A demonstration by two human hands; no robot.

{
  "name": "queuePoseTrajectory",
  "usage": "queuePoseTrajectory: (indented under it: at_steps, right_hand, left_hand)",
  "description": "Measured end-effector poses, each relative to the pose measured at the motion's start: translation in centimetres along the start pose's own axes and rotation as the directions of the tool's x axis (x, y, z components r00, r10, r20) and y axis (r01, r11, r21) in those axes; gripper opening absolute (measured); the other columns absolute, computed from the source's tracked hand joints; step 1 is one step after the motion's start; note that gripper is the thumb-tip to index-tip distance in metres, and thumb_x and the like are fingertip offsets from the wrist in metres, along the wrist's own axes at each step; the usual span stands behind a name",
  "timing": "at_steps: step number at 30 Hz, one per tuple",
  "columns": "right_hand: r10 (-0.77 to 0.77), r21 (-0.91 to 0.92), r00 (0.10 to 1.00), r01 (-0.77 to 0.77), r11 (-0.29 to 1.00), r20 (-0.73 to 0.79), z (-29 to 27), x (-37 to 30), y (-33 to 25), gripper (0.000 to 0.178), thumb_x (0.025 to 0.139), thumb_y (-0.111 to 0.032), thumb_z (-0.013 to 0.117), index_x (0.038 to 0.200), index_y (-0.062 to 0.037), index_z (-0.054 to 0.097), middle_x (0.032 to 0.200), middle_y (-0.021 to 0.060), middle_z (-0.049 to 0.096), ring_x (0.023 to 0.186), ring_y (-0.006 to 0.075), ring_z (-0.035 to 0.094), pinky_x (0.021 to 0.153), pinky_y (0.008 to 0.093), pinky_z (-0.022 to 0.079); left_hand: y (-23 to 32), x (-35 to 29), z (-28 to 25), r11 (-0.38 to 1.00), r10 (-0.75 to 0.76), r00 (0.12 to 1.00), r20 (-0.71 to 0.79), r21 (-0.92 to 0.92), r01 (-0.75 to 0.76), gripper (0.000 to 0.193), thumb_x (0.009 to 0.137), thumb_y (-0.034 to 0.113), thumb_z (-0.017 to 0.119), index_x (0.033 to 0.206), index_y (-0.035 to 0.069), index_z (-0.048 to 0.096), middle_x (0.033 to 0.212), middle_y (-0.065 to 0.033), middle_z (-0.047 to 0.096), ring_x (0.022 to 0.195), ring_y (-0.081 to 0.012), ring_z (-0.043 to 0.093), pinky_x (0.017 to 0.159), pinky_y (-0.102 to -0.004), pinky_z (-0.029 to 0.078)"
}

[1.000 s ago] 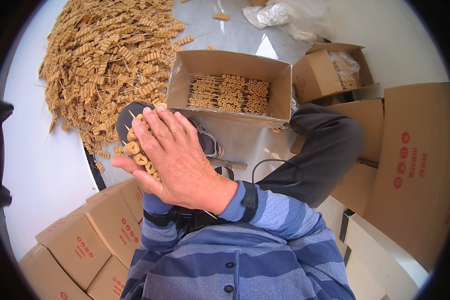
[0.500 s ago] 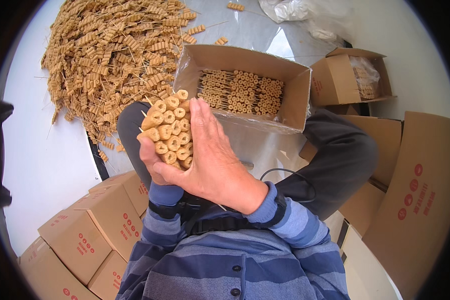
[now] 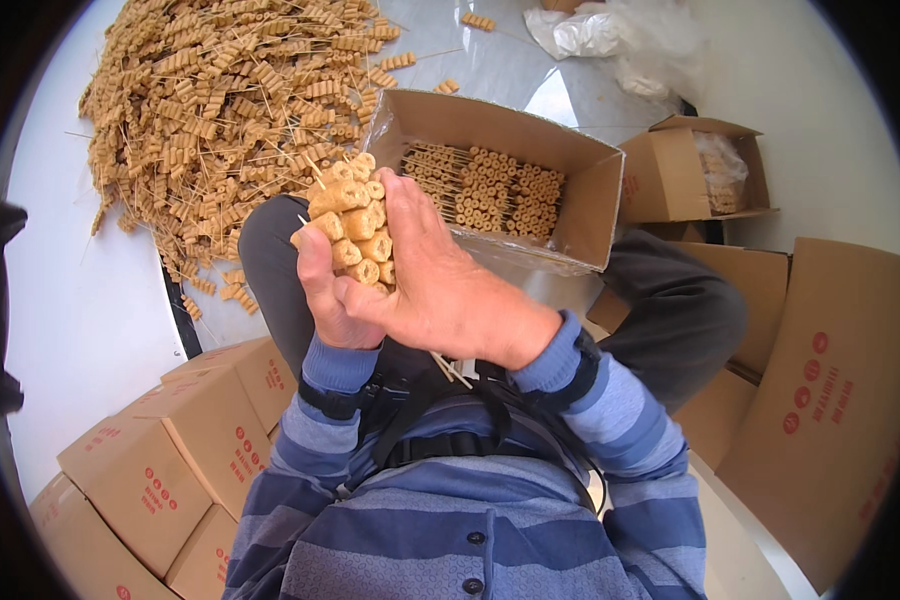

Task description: The person picks up small cylindrical snacks and wooden sticks from a pile on the floor, threads the snacks onto the sticks, and places the assembled skewers into a cardboard box. The person repeats this process continuously.

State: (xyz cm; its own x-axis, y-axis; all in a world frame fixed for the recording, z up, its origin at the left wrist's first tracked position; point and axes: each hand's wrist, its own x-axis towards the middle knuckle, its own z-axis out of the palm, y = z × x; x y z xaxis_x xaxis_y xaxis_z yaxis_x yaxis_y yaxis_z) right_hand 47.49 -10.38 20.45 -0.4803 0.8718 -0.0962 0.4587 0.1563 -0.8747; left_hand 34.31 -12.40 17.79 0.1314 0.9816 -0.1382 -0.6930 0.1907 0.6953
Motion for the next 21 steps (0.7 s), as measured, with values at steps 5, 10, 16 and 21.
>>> queuePoseTrajectory:
  at_steps: [5, 10, 16, 21]
  right_hand:
    - [0.001, 0.07, 1.0, 0.001, 0.998, -0.021, -0.7, 1.8, -1.0, 0.095, 0.085, -0.041, 0.07, 0.15, 0.0087, 0.022, 0.143, 0.0294, 0.037, 0.138, 0.0411, 0.037, 0.117, 0.0443, 0.031]
    - [-0.068, -0.026, 0.988, 0.066, 0.998, -0.137, -2.0, 3.8, -1.0, 0.091, 0.08, -0.031, 0.077, 0.147, 0.0081, 0.03, 0.139, 0.0215, 0.046, 0.13, 0.0278, 0.048, 0.11, 0.0378, 0.041]
    - [-0.047, -0.274, 0.996, 0.024, 0.962, -0.08, -7.3, 5.7, 2.9, 0.091, 0.084, -0.038, 0.073, 0.147, 0.0098, 0.029, 0.138, 0.0276, 0.045, 0.13, 0.0349, 0.049, 0.111, 0.0388, 0.041]
    - [0.063, -0.505, 0.996, -0.022, 0.863, 0.064, -5.2, 8.0, 12.7, 0.089, 0.079, -0.038, 0.072, 0.142, 0.0116, 0.033, 0.133, 0.034, 0.044, 0.126, 0.046, 0.047, 0.11, 0.0454, 0.042]
  left_hand:
    - [1.3, 1.3, -0.4, 0.999, 0.01, 0.999, 0.039, -0.045, -0.008, 0.073, 0.099, 0.058, 0.047, 0.147, 0.003, 0.04, 0.138, -0.0108, 0.054, 0.126, -0.0237, 0.055, 0.107, -0.0375, 0.045]
    - [2.5, 3.6, -1.4, 0.997, -0.038, 0.98, 0.193, -0.063, 0.051, 0.07, 0.099, 0.05, 0.058, 0.146, 0.003, 0.038, 0.133, -0.0076, 0.055, 0.12, -0.0198, 0.057, 0.103, -0.0356, 0.047]
    - [8.3, 6.0, -6.0, 0.952, 0.178, 0.982, -0.063, 0.264, -0.156, 0.099, 0.092, 0.071, 0.049, 0.153, -0.003, 0.025, 0.153, -0.0238, 0.036, 0.143, -0.0373, 0.034, 0.12, -0.0518, 0.025]
    - [11.3, 5.7, -10.7, 0.677, 0.514, 0.856, -0.055, 0.639, -0.365, 0.095, 0.093, 0.065, 0.056, 0.152, -0.003, 0.025, 0.153, -0.024, 0.034, 0.141, -0.038, 0.037, 0.119, -0.052, 0.029]
